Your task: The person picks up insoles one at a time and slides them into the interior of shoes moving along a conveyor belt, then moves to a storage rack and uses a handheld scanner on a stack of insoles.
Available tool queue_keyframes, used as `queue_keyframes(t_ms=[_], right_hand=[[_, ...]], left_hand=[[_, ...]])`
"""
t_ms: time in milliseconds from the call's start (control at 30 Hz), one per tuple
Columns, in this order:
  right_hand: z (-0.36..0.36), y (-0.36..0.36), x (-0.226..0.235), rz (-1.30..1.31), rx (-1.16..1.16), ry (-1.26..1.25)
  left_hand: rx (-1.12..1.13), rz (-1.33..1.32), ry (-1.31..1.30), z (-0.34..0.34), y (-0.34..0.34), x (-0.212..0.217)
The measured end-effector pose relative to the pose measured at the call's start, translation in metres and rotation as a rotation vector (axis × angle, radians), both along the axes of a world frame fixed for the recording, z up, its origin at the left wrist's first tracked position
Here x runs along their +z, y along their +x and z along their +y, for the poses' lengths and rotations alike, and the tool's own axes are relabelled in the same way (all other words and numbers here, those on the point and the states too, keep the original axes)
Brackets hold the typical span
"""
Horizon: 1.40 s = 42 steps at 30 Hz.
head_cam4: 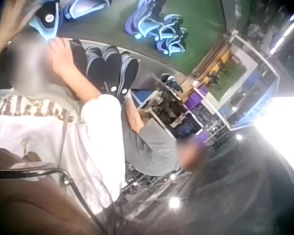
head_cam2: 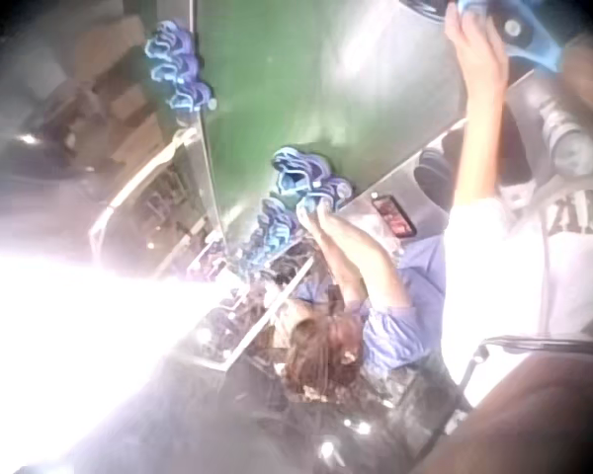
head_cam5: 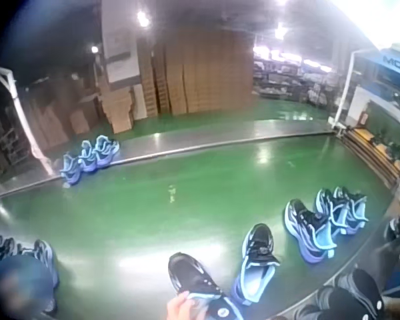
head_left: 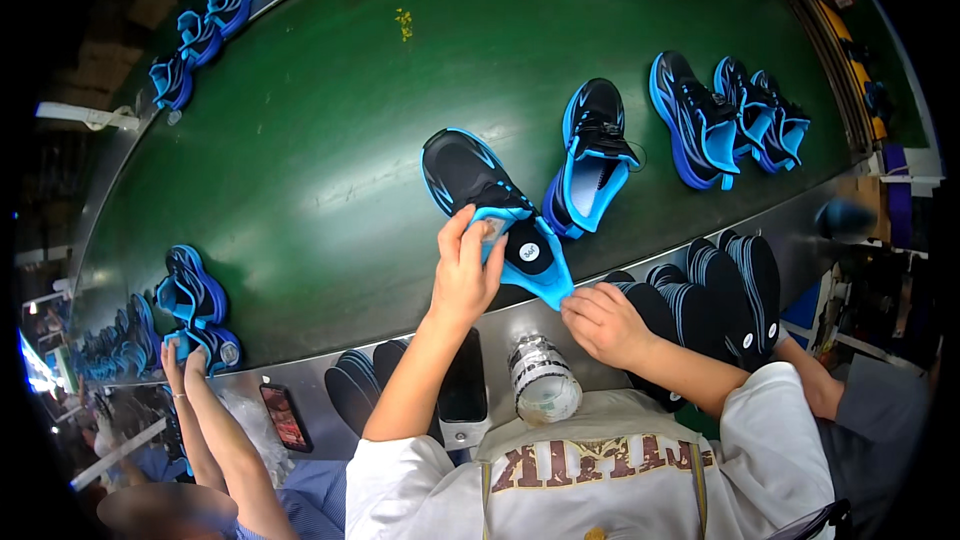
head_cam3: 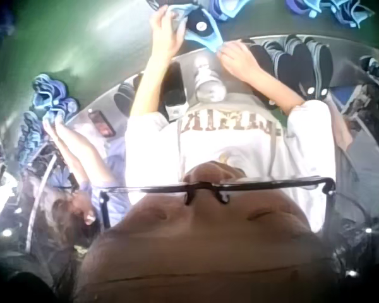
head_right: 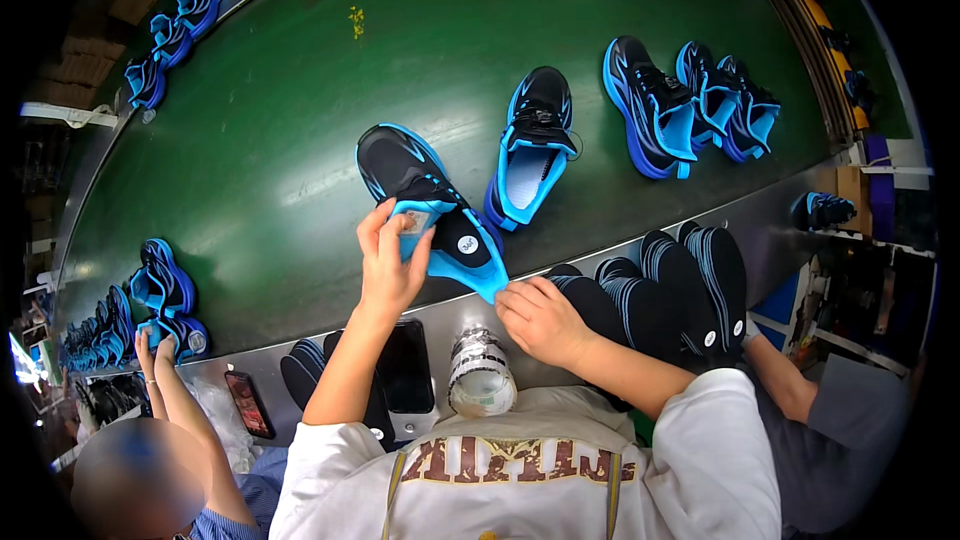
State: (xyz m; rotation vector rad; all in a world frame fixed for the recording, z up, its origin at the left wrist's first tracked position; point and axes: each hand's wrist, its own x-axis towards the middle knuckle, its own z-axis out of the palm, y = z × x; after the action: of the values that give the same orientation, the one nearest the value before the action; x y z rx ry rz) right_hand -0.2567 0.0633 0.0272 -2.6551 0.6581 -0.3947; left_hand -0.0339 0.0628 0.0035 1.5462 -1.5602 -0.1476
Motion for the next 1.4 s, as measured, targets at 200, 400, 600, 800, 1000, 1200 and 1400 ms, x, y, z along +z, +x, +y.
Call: queue_keyframes(t_ms=[200, 400, 600, 800, 1000, 1200, 1400], right_hand=[[0.018, -0.062, 0.045, 0.024, -0.551, -0.041], [0.086, -0.175, 0.055, 0.327, -0.892, 0.394], [0.113, -0.205, 0.065, 0.147, -1.026, 0.493], [0.112, -0.231, 0.041, 0.111, -1.011, 0.548], [0.090, -0.260, 0.057, 0.123, -0.933, 0.498], [-0.006, -0.090, 0.151, -0.434, -0.503, 0.852], [-0.027, 0.131, 0.148, -0.050, 0.014, 1.271]], left_hand=[[0.116, -0.112, 0.147, -0.027, 0.038, -0.002], [0.120, 0.568, 0.005, -0.028, 0.040, 0.041], [-0.181, -0.028, 0.360, -0.016, -0.012, 0.083], [-0.459, -1.092, 1.214, -0.062, -0.030, 0.031], [-0.616, -0.920, 1.357, -0.065, -0.034, 0.020], [-0.542, -0.821, 1.254, -0.042, -0.038, 0.019], [-0.417, -0.395, 0.842, 0.035, -0.033, 0.029]])
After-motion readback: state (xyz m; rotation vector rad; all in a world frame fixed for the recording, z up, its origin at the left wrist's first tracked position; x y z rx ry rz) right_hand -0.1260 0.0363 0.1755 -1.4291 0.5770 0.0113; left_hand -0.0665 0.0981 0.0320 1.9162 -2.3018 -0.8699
